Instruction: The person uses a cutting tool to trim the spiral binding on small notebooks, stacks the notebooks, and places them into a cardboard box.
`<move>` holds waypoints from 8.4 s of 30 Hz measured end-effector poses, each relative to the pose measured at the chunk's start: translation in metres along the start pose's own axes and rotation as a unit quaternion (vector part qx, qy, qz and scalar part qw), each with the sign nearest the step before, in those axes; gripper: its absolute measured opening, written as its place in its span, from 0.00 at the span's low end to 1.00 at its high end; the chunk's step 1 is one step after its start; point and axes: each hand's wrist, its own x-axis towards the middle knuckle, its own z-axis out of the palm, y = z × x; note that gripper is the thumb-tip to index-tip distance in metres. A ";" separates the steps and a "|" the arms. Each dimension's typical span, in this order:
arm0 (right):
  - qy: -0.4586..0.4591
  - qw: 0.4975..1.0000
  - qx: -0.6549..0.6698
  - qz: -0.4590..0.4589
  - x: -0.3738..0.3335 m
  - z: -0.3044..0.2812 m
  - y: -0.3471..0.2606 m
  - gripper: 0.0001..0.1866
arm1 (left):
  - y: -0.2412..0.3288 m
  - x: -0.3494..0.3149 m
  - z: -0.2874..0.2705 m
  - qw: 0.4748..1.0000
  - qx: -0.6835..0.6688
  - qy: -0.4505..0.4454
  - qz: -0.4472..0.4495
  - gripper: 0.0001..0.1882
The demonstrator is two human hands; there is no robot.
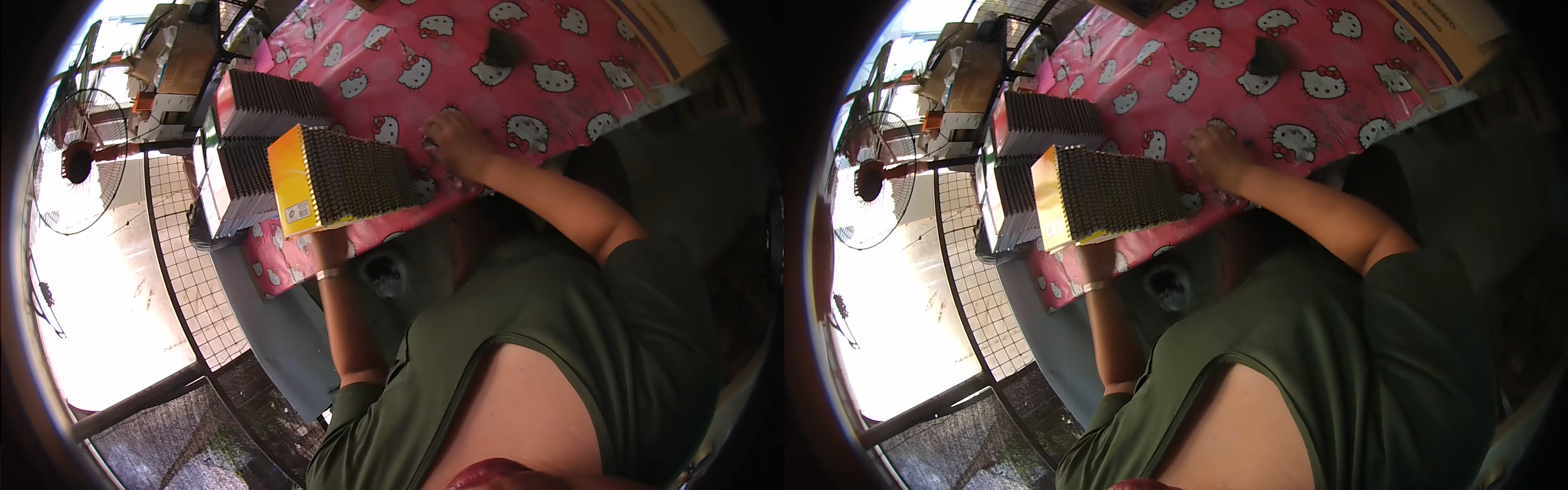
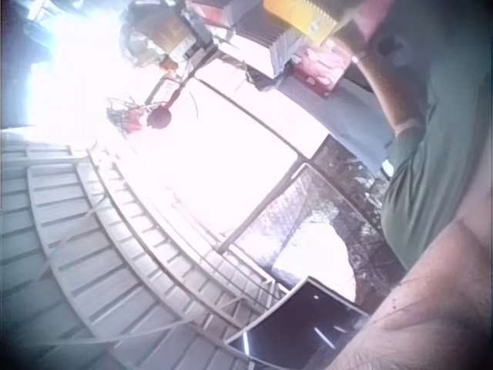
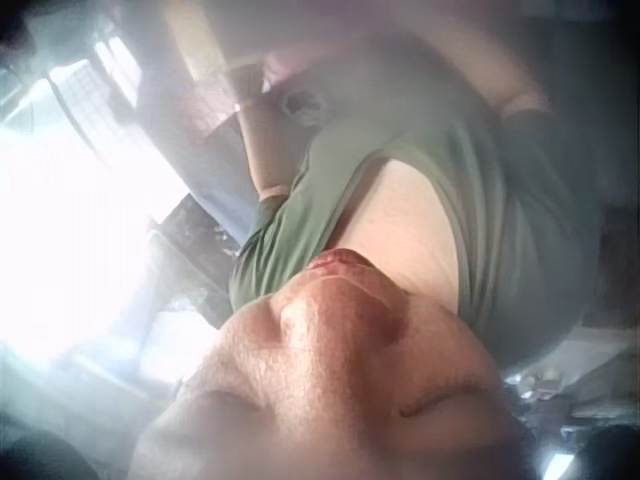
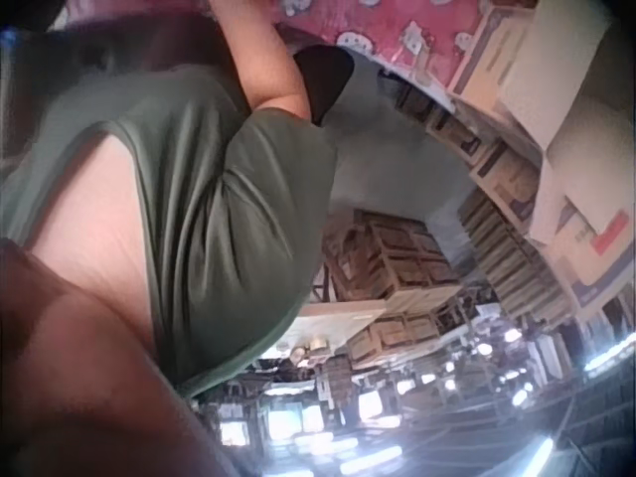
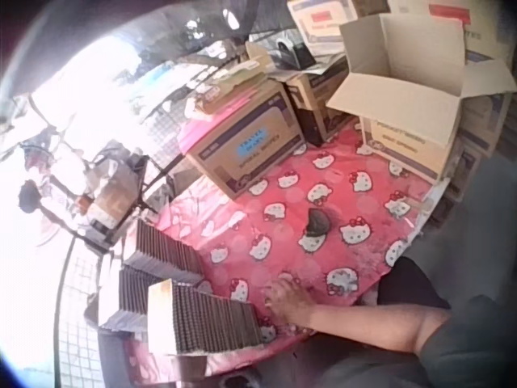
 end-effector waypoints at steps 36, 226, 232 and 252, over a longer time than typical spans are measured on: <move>-0.158 0.733 0.529 0.397 -0.068 -0.004 -0.038 0.20 | -0.022 -0.035 0.029 0.651 -0.637 -0.170 -0.378 0.27; -0.166 0.922 -0.209 -0.282 0.034 -0.077 -0.135 0.09 | 0.134 -0.033 -0.057 0.742 -0.591 0.014 -0.317 0.06; -0.089 0.920 -0.225 -0.309 0.031 -0.079 -0.131 0.09 | 0.137 -0.032 -0.058 0.745 -0.587 0.009 -0.317 0.05; -0.057 0.911 -0.220 -0.344 0.030 -0.066 -0.125 0.08 | 0.131 -0.035 -0.049 0.673 -0.672 0.002 -0.307 0.06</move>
